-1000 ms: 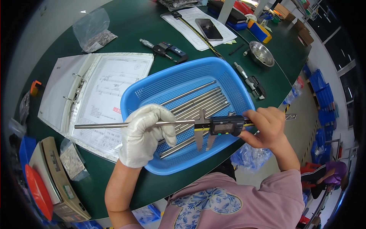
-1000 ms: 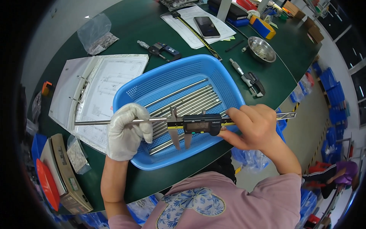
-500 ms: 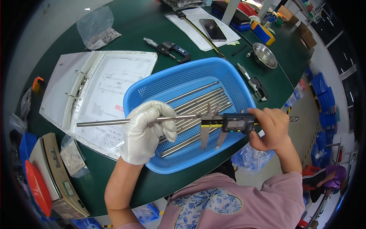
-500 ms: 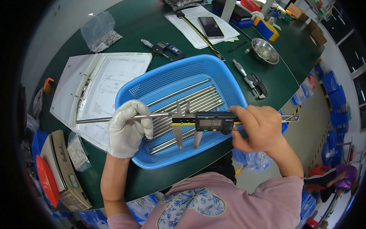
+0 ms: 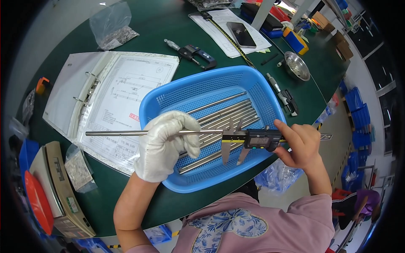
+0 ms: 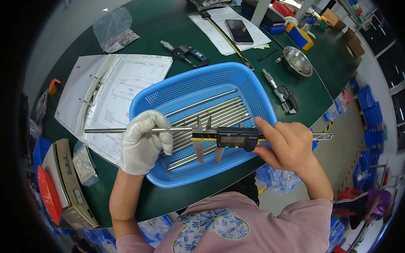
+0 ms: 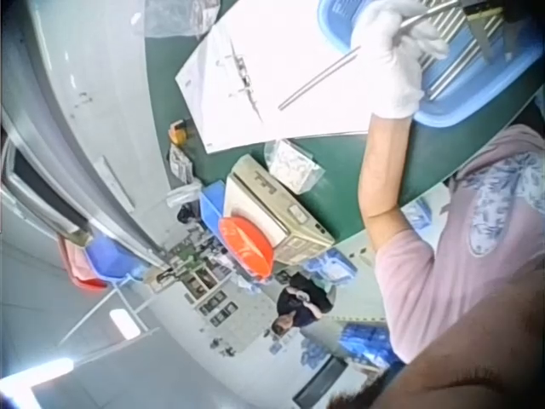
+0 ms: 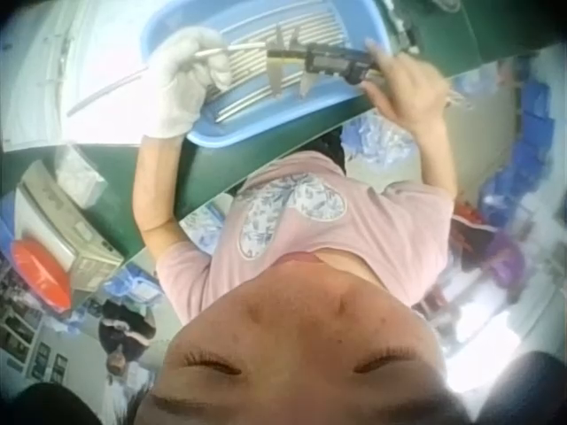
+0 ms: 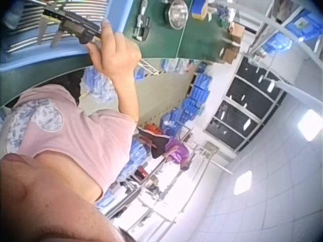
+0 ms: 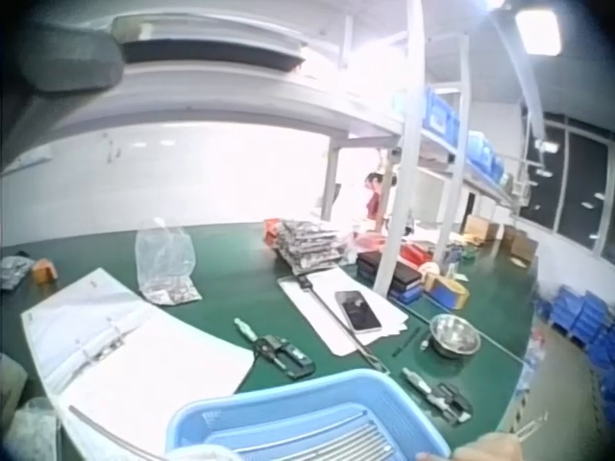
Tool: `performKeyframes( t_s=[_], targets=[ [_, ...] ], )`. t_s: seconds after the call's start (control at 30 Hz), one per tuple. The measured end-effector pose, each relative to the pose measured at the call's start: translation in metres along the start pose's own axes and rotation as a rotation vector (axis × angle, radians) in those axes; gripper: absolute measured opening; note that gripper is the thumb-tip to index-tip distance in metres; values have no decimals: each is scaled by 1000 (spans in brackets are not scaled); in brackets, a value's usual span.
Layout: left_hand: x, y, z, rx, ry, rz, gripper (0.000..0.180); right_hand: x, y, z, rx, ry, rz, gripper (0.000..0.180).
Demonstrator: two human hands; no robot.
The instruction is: Measuring and inspecting metal rods using a digital caliper at a factory workbench.
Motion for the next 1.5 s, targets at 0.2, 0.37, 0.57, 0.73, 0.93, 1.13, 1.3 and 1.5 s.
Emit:
performKeyframes(
  t_s=[0.2,0.37,0.57,0.73,0.93,1.13,1.3,1.5],
  targets=[
    [-1,0,-1,13,21,6,28,0,1,0,9,-6,12,47],
    [-1,-1,0,19,9,14,27,-1,1,0,12,1,7,46],
    [-1,-1,0,9,-16,20,26,0,3,1,11,9,-8,45],
    [-2,-2,0,5,-43,1,25,0,4,2,7,0,-23,43],
    [-1,-2,0,0,-43,6,25,1,6,3,-6,12,-32,40],
    [-1,-2,0,-7,-44,2,25,0,7,3,-7,6,-38,38],
    [0,-1,0,-6,-48,14,25,-1,7,2,-8,14,-44,37],
    [-2,-1,-1,13,-17,-8,26,-1,8,2,-14,33,-55,36]
  ],
)
Point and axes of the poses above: each hand's wrist, its own y-axis towards the middle knuckle, its own x-axis out of the back of the hand, z = x × y, the point moved 3 cm from there along y, towards the middle knuckle, and after that the axes turned 10 degrees about -x, right-handed, at the moved point
